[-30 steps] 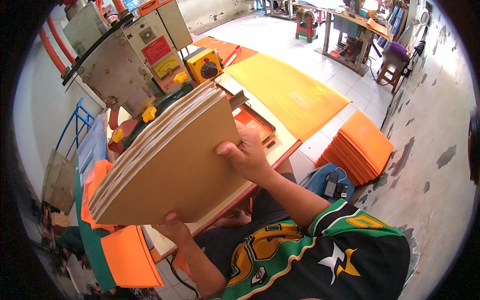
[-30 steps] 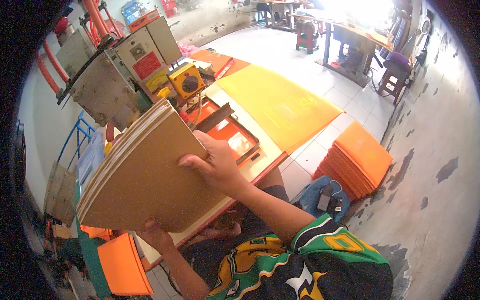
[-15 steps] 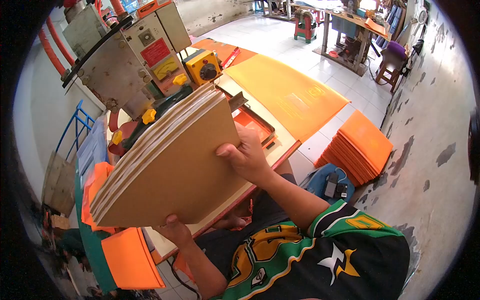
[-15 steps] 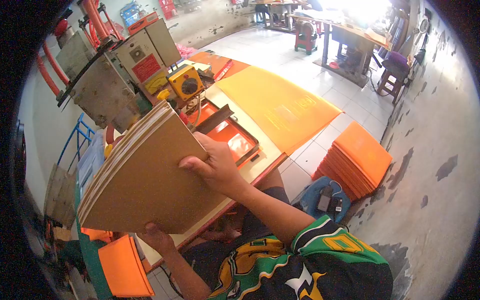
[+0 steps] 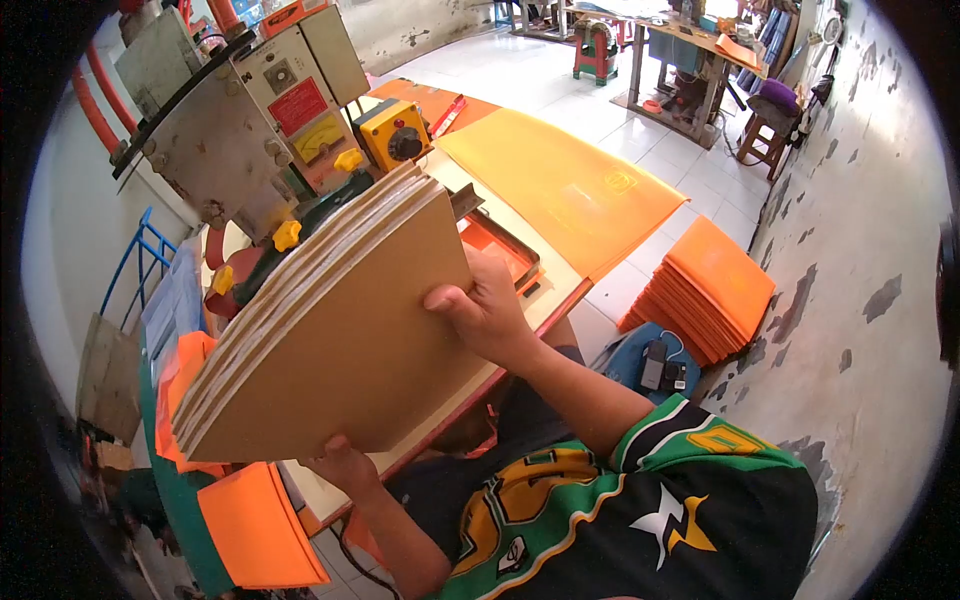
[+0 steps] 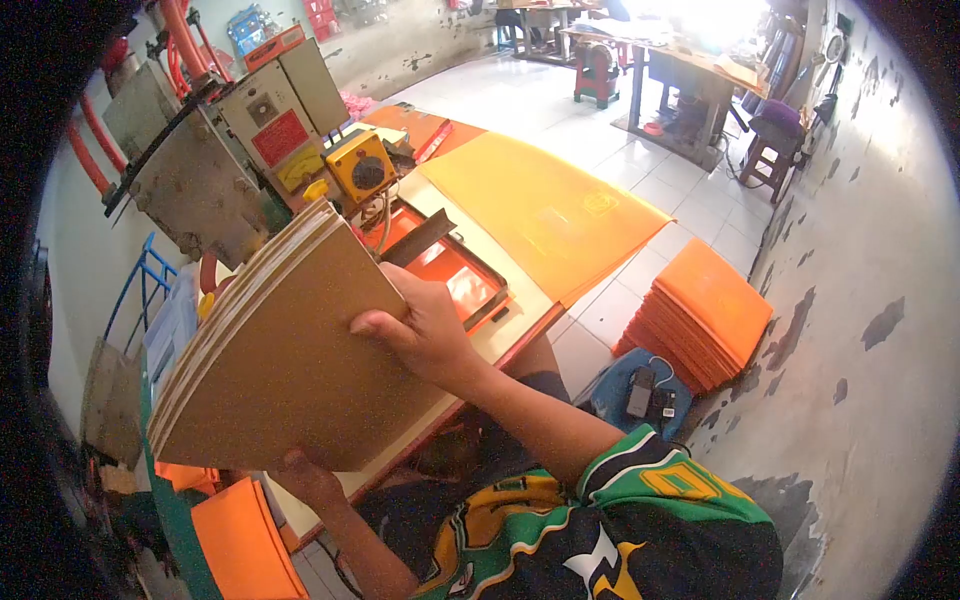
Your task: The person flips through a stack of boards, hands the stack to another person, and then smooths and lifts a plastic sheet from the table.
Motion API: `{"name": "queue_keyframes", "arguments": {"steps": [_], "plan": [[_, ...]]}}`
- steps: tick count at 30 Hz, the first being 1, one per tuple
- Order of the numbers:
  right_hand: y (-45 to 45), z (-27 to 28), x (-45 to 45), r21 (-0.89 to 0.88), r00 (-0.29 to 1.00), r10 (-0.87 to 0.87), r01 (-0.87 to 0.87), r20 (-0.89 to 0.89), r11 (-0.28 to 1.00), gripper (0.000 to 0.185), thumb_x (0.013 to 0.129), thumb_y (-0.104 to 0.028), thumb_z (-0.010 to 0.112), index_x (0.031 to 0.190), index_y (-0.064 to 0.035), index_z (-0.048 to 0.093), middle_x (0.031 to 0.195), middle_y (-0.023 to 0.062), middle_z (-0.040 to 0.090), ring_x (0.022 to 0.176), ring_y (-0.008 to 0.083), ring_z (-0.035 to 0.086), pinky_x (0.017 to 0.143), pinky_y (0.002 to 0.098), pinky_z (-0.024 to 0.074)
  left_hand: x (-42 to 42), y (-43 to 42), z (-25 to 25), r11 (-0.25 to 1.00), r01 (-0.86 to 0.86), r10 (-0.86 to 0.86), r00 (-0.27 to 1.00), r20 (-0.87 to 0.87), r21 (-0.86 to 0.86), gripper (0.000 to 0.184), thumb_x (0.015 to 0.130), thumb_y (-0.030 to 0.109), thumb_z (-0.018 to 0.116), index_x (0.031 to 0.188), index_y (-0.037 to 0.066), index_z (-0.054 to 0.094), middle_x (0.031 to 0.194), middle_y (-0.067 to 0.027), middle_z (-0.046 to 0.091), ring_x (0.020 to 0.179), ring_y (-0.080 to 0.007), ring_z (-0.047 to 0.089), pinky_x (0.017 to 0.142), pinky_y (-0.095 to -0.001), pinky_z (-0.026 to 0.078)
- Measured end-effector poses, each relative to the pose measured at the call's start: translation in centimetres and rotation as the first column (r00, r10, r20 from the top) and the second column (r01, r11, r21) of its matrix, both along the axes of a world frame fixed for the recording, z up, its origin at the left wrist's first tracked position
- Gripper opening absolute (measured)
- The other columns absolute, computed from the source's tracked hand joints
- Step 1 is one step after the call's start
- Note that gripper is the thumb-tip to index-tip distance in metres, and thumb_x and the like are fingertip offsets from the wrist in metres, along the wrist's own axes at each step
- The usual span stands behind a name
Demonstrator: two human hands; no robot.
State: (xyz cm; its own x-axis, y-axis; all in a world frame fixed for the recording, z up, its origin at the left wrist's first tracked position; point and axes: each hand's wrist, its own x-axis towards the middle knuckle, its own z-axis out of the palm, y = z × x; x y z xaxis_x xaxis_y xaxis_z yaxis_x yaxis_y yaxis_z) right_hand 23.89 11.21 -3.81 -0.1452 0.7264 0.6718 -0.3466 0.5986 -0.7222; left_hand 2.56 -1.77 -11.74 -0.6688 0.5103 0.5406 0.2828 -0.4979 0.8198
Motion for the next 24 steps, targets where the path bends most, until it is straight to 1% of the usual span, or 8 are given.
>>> {"name": "queue_keyframes", "arguments": {"steps": [6,8,12,14,20,21,23,24], "plan": [[-0.3,0.3,0.1,0.000,1.000,0.009,-0.009,0.014,1.000,0.057,0.081,-0.049,0.061,0.106,0.0019,0.055,0.087,0.0082,0.062,0.079,0.0110,0.057,0.068,0.0264,0.0459,0.1,-0.2,0.1,0.998,0.052,-0.051,0.998,-0.036,0.030,0.057,0.069,0.051,0.072,0.094,0.004,0.051,0.091,-0.0044,0.053,0.087,-0.0196,0.055,0.077,-0.0383,0.050],[-0.1,0.1,-0.1,0.012,1.000,0.012,-0.011,-0.005,1.000,0.059,0.080,-0.050,0.061,0.108,0.0022,0.055,0.088,0.0082,0.062,0.079,0.0110,0.057,0.069,0.0265,0.0460,-1.4,-0.8,-1.4,0.993,0.047,-0.060,0.991,-0.118,-0.106,0.062,0.072,0.056,0.068,0.096,0.000,0.055,0.094,-0.0047,0.057,0.088,-0.0176,0.056,0.081,-0.0332,0.046],[0.0,0.0,0.1,0.024,1.000,-0.016,0.016,0.008,1.000,0.060,0.080,-0.050,0.061,0.109,0.0025,0.054,0.088,0.0083,0.062,0.080,0.0108,0.057,0.069,0.0265,0.0462,-0.4,-0.3,-1.1,0.997,-0.037,0.035,0.999,-0.033,-0.069,0.064,0.073,0.056,0.067,0.100,0.000,0.053,0.098,-0.0059,0.056,0.090,-0.0180,0.055,0.082,-0.0340,0.046],[-0.1,0.0,0.1,0.015,1.000,-0.010,0.010,0.014,1.000,0.061,0.081,-0.051,0.060,0.109,0.0029,0.054,0.088,0.0088,0.062,0.080,0.0111,0.057,0.069,0.0268,0.0463,0.3,-0.2,-0.2,1.000,-0.008,0.007,0.999,0.043,0.012,0.042,0.070,0.040,0.074,0.086,0.006,0.055,0.085,-0.0032,0.055,0.085,-0.0192,0.056,0.078,-0.0372,0.049],[-0.1,0.1,0.2,0.041,0.999,-0.034,0.033,0.029,0.999,0.062,0.081,-0.051,0.060,0.110,0.0027,0.054,0.089,0.0095,0.062,0.081,0.0119,0.058,0.069,0.0268,0.0464,-0.2,-0.2,-0.4,0.998,0.051,-0.053,0.996,0.068,0.035,0.041,0.070,0.033,0.073,0.093,0.006,0.052,0.092,-0.0041,0.056,0.090,-0.0207,0.056,0.082,-0.0395,0.050],[-0.1,0.1,0.2,0.040,0.999,-0.034,0.032,0.032,0.999,0.062,0.081,-0.051,0.060,0.110,0.0027,0.054,0.089,0.0095,0.062,0.081,0.0119,0.058,0.069,0.0268,0.0464,-0.5,-0.3,-0.9,0.998,0.050,-0.052,0.996,0.071,0.034,0.041,0.070,0.033,0.073,0.093,0.006,0.052,0.092,-0.0041,0.056,0.090,-0.0207,0.056,0.082,-0.0395,0.050],[-0.2,0.2,0.2,0.035,0.999,-0.030,0.029,0.031,0.999,0.062,0.081,-0.052,0.059,0.109,0.0026,0.054,0.090,0.0097,0.062,0.081,0.0127,0.059,0.069,0.0270,0.0464,-1.5,-0.5,-2.3,0.999,-0.021,0.017,0.997,-0.076,-0.048,0.069,0.072,0.058,0.066,0.101,-0.002,0.052,0.098,-0.0064,0.054,0.092,-0.0186,0.054,0.082,-0.0340,0.046],[-0.3,0.2,0.1,0.036,0.999,-0.031,0.029,0.034,0.999,0.062,0.081,-0.052,0.059,0.109,0.0026,0.054,0.090,0.0097,0.062,0.081,0.0127,0.059,0.069,0.0270,0.0464,-1.1,-0.5,-1.9,0.999,-0.020,0.017,0.997,-0.073,-0.047,0.069,0.072,0.058,0.066,0.101,-0.002,0.052,0.098,-0.0064,0.054,0.092,-0.0186,0.054,0.082,-0.0340,0.046]]}}
